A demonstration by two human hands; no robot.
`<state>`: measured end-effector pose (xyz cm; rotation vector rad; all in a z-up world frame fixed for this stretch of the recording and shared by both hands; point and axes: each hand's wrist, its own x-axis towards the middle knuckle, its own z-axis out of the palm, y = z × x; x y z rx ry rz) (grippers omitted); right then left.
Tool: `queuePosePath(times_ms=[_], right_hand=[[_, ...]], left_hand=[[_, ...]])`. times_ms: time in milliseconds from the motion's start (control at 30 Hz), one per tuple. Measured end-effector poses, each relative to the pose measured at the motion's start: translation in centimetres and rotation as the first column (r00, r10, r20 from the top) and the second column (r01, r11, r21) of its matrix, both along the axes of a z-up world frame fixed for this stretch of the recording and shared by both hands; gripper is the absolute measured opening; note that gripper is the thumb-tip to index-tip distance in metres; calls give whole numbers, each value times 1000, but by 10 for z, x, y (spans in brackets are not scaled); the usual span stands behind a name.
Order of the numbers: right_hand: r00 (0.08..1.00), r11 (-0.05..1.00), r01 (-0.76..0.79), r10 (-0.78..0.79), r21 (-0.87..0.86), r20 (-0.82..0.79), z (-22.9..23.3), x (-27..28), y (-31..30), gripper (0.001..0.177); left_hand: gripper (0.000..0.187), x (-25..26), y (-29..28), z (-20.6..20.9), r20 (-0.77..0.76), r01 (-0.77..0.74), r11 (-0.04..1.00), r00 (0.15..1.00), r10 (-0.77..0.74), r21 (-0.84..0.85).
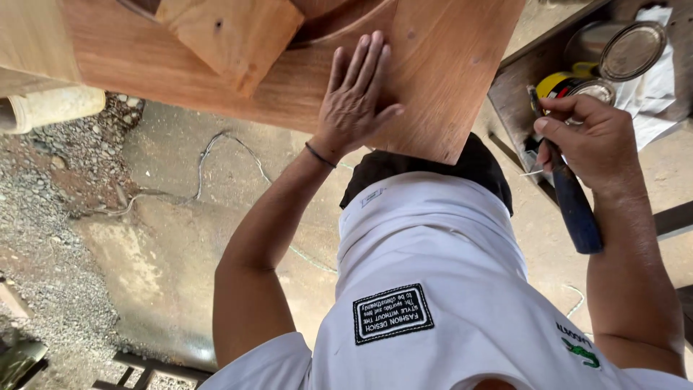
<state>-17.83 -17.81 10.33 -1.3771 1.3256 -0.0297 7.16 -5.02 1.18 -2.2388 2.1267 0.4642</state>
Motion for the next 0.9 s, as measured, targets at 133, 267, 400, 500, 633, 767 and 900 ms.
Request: queuePosePath(times_ms=[133, 267, 400, 500, 633, 767, 900], right_hand=[[1000, 1000, -5, 4, 26, 26, -8, 2, 8, 16], [996, 997, -20, 14, 70, 84, -19, 8, 14, 16], [990, 994, -104, 101, 29, 98, -12, 28, 16, 17], [964, 997, -80, 78, -4, 253, -18, 47, 23, 13], [897, 906, -268, 359, -328, 258, -17, 89, 27, 21], [654, 402, -414, 756, -817, 41, -32, 139, 28, 24], [540, 247, -461, 840, -852, -49, -34, 198, 33, 28]], left_hand=[[69, -38, 39, 8, -67, 67, 997, 995, -69, -30], [68, -73, 52, 8, -194, 182, 979, 961, -198, -95], [57, -79, 40, 11, -204, 147, 974, 962, -181, -173], [52, -85, 46, 3, -347, 68, 966, 925, -155, -249], [24, -43, 47, 36, -648, -155, 834, 708, -280, -530], [7, 13, 70, 25, -612, -570, 632, 769, 185, -525], [51, 63, 89, 2, -365, -764, 386, 604, 708, -517]])
